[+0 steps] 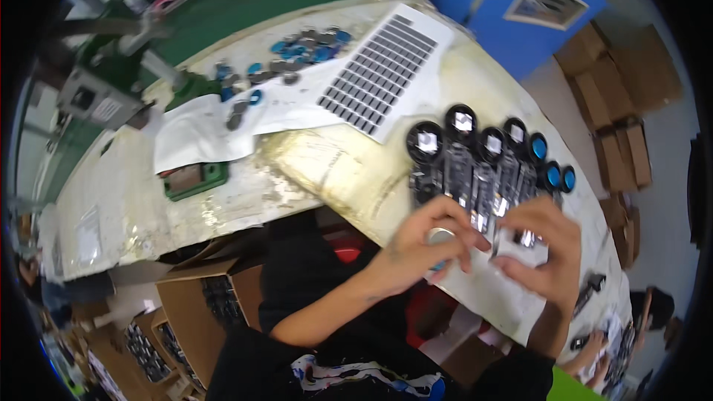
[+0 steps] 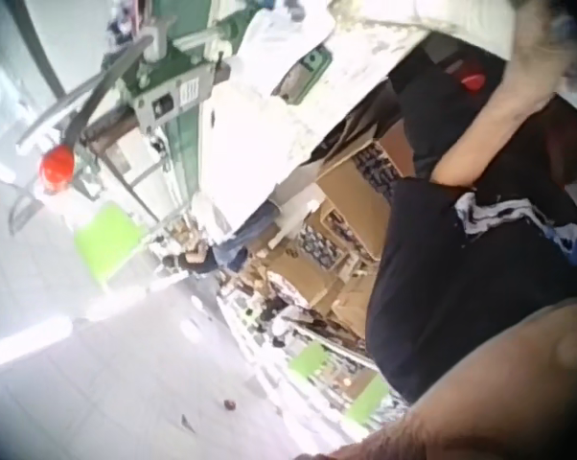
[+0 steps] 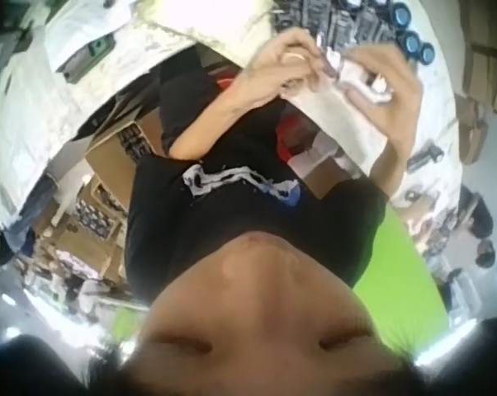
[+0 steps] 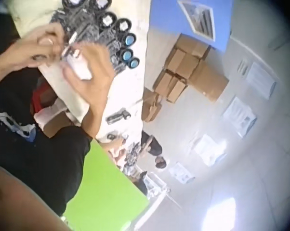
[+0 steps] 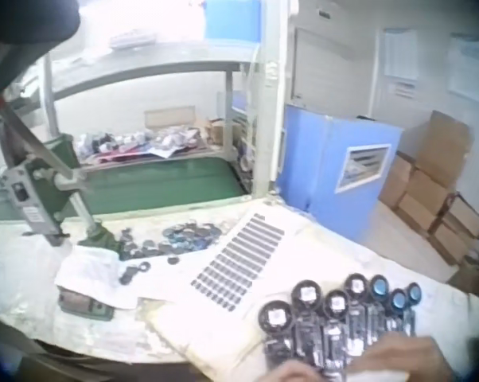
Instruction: Assembling electronic device components by attaching lenses and using a manual press.
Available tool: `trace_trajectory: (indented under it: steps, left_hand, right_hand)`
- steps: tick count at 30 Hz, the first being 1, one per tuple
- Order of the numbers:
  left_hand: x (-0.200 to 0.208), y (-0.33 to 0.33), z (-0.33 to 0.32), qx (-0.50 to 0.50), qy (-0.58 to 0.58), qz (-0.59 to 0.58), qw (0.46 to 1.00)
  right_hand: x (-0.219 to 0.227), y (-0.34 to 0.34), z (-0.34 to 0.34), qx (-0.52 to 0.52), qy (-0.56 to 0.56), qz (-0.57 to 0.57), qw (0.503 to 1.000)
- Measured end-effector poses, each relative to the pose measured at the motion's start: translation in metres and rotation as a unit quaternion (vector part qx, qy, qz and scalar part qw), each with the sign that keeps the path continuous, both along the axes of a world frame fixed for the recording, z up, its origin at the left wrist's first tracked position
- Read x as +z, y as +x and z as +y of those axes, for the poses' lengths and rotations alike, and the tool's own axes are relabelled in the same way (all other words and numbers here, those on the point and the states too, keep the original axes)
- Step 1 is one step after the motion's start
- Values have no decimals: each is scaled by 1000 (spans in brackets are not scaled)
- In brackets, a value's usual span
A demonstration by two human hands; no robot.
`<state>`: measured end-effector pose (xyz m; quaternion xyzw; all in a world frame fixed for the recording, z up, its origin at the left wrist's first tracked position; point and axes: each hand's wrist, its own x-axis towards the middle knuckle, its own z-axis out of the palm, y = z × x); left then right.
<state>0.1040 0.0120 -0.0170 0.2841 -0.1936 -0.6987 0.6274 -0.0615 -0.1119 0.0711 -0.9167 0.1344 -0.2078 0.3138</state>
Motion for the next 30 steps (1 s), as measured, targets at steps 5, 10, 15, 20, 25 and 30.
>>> trace_trajectory:
  steps: [5, 10, 15, 20, 25, 30]
  left_hand:
    - [-6, 29, 24, 67, 10, -31, 997]
    - [-6, 43, 47, 100, 29, -28, 994]
    - [-11, 49, 52, 111, 47, -65, 991]
    - [-13, 54, 55, 128, 38, -72, 988]
    - [-18, 58, 53, 141, 40, -83, 986]
    - [-22, 58, 49, 135, 37, -78, 987]
  right_hand:
    - [3, 4, -56, -195, -71, 17, 978]
    - [-23, 10, -87, -183, -84, 114, 973]
    - [-32, 33, -82, -138, -129, 151, 970]
    - [-16, 31, -95, -201, -100, 149, 963]
    - [-15, 25, -113, -194, -159, 179, 951]
    - [-26, 28, -121, -190, -127, 197, 953]
